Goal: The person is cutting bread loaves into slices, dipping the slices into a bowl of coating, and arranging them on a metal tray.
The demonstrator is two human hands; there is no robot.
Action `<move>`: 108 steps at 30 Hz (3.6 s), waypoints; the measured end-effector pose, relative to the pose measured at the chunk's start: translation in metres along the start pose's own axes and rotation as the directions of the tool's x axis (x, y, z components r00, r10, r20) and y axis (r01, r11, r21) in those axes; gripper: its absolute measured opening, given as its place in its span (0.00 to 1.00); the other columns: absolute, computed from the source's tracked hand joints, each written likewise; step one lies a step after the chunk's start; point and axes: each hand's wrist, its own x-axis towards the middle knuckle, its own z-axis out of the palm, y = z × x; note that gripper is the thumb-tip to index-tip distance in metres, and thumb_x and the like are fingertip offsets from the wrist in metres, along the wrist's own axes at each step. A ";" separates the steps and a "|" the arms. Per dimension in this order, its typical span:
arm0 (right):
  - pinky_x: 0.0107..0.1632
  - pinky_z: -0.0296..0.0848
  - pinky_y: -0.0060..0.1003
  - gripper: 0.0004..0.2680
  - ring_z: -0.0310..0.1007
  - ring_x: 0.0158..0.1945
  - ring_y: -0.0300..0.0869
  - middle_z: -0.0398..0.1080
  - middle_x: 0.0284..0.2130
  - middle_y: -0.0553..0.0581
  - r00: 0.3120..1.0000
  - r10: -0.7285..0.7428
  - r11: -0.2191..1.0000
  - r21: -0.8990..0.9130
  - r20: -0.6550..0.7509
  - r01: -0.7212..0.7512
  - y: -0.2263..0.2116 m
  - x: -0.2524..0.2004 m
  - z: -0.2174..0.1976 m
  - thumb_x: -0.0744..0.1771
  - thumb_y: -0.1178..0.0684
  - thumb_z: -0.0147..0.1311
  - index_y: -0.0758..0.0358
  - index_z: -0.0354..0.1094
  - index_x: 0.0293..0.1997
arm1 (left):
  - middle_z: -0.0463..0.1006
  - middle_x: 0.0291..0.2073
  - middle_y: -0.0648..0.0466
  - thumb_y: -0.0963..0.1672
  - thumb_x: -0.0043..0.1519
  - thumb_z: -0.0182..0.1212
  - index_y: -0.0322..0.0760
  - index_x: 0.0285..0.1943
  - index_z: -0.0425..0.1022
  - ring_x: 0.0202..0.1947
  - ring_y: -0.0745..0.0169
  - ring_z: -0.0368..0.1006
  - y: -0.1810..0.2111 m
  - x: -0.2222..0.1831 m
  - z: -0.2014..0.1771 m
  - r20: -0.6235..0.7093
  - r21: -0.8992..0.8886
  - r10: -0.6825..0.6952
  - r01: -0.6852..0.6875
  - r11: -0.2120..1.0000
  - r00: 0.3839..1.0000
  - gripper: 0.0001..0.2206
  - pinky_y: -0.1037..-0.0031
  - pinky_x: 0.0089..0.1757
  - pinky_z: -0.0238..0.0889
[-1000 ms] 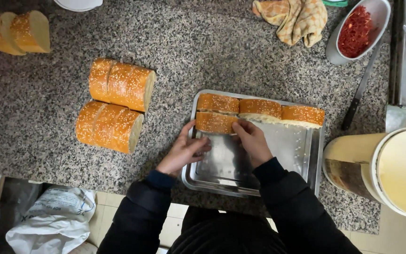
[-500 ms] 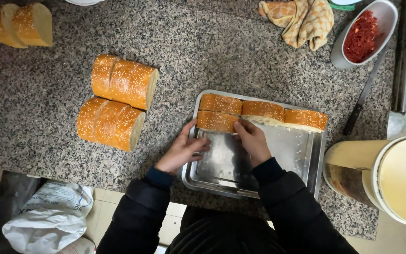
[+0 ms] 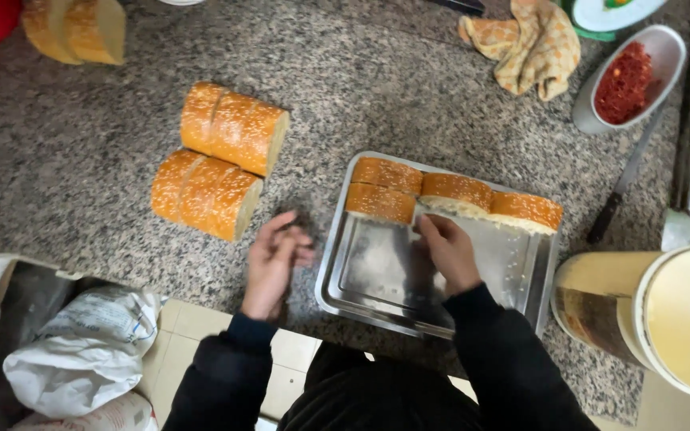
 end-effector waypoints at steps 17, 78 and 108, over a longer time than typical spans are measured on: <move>0.46 0.74 0.37 0.09 0.79 0.41 0.46 0.80 0.42 0.62 0.888 -0.456 0.862 0.222 -0.053 0.456 -0.048 -0.117 0.001 0.77 0.53 0.56 0.67 0.77 0.62 | 0.75 0.62 0.34 0.58 0.60 0.84 0.31 0.71 0.68 0.62 0.41 0.75 -0.051 0.087 -0.030 -0.740 -0.372 -0.224 -0.109 0.922 0.634 0.41 0.51 0.57 0.72; 0.55 0.82 0.39 0.12 0.82 0.51 0.45 0.75 0.52 0.61 0.899 -0.136 0.734 0.567 -0.416 0.374 0.118 -0.094 -0.473 0.78 0.52 0.50 0.68 0.69 0.69 | 0.77 0.48 0.53 0.51 0.75 0.51 0.76 0.67 0.69 0.40 0.44 0.82 -0.113 -0.170 0.535 0.850 0.461 0.048 -0.697 -0.548 0.524 0.14 0.50 0.40 0.70; 0.54 0.82 0.42 0.09 0.83 0.45 0.46 0.82 0.45 0.63 0.705 -0.659 0.679 0.198 -0.261 0.707 0.056 -0.114 -0.456 0.73 0.61 0.60 0.66 0.77 0.61 | 0.69 0.72 0.36 0.30 0.55 0.57 0.42 0.89 0.50 0.69 0.40 0.69 0.034 -0.162 0.443 0.927 0.178 -0.022 -0.386 0.905 0.375 0.47 0.49 0.64 0.72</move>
